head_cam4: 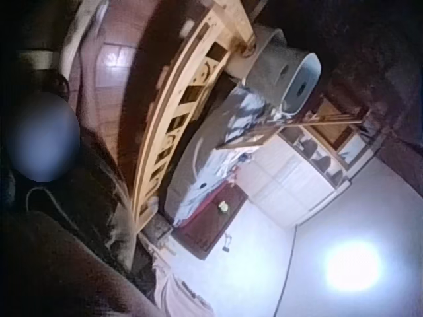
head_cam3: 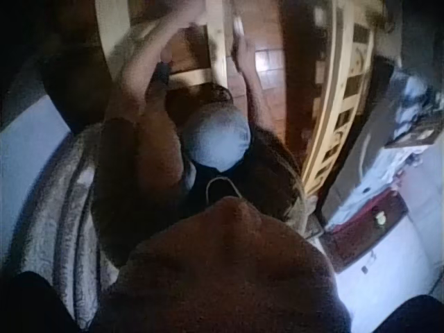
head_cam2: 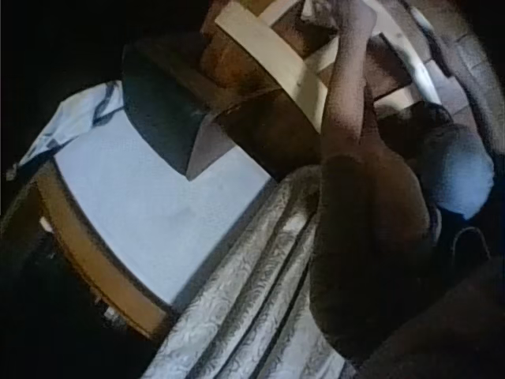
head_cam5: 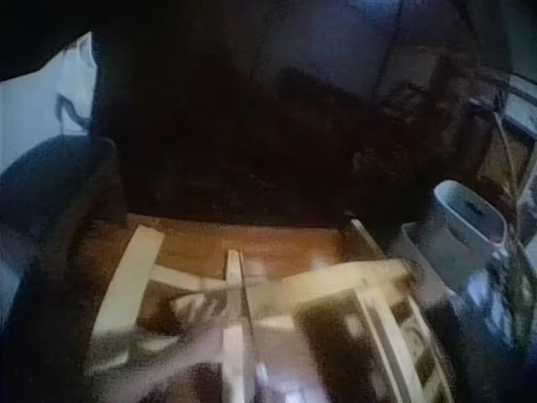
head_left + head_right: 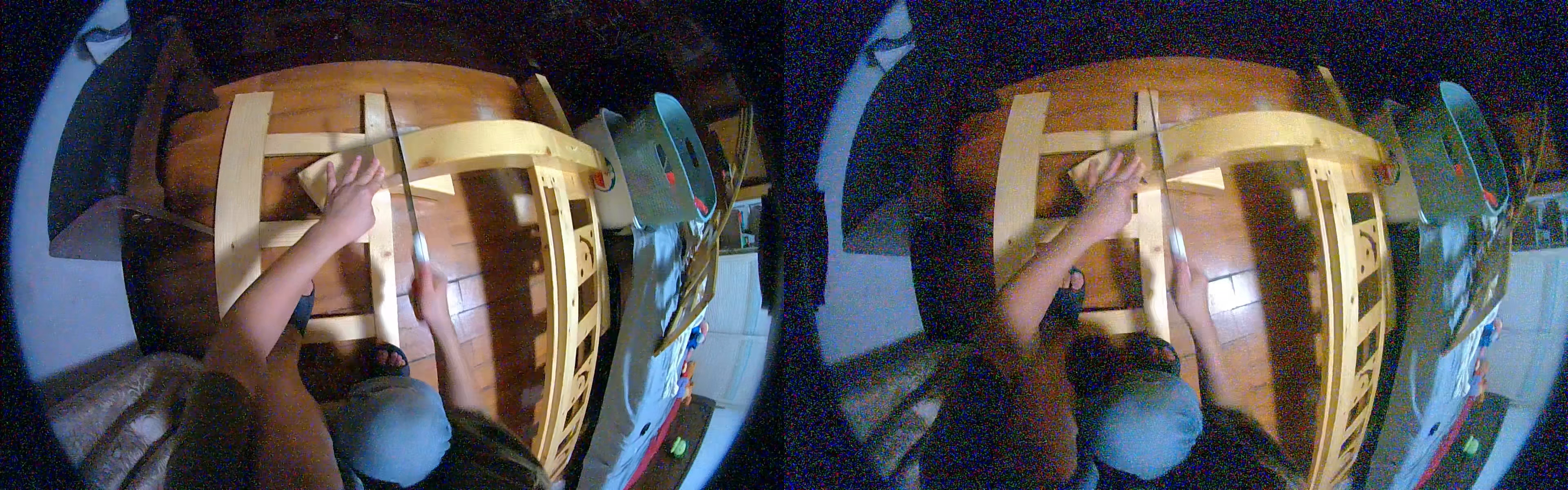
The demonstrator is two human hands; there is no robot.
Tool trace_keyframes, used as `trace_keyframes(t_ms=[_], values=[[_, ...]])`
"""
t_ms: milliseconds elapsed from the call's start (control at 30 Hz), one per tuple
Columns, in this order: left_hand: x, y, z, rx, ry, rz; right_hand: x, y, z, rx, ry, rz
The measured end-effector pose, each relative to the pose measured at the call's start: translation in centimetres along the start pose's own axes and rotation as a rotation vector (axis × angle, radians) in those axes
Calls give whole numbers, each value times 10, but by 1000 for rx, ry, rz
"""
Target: The person is sanding a small wooden piece using a hand saw. They hold the wood steady with one hand and move the saw back and forth across the surface. The task is performed while sitting on the floor next to a wooden furniture frame.
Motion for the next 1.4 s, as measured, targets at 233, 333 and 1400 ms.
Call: trace_keyframes(t_ms=[233,333,1400], values=[[0,-5,-7,-106,-47,46,-17,-19,-52,-30,4,-4],[-24,-1,-2,-145,-152,59,-105,-41,-78,124,114,-81],[-80,17,-6,-422,-309,-116,-38,-14,-41,155,148,-18]])
Point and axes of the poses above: each hand's wrist, its own x-axis towards the middle knuckle, its own y-axis out of the palm, z = x × y, the point moved 3 cm from there along x, towards the middle knuckle, and after that the axes turned 8 degrees about -z, right-handed, at the moved point
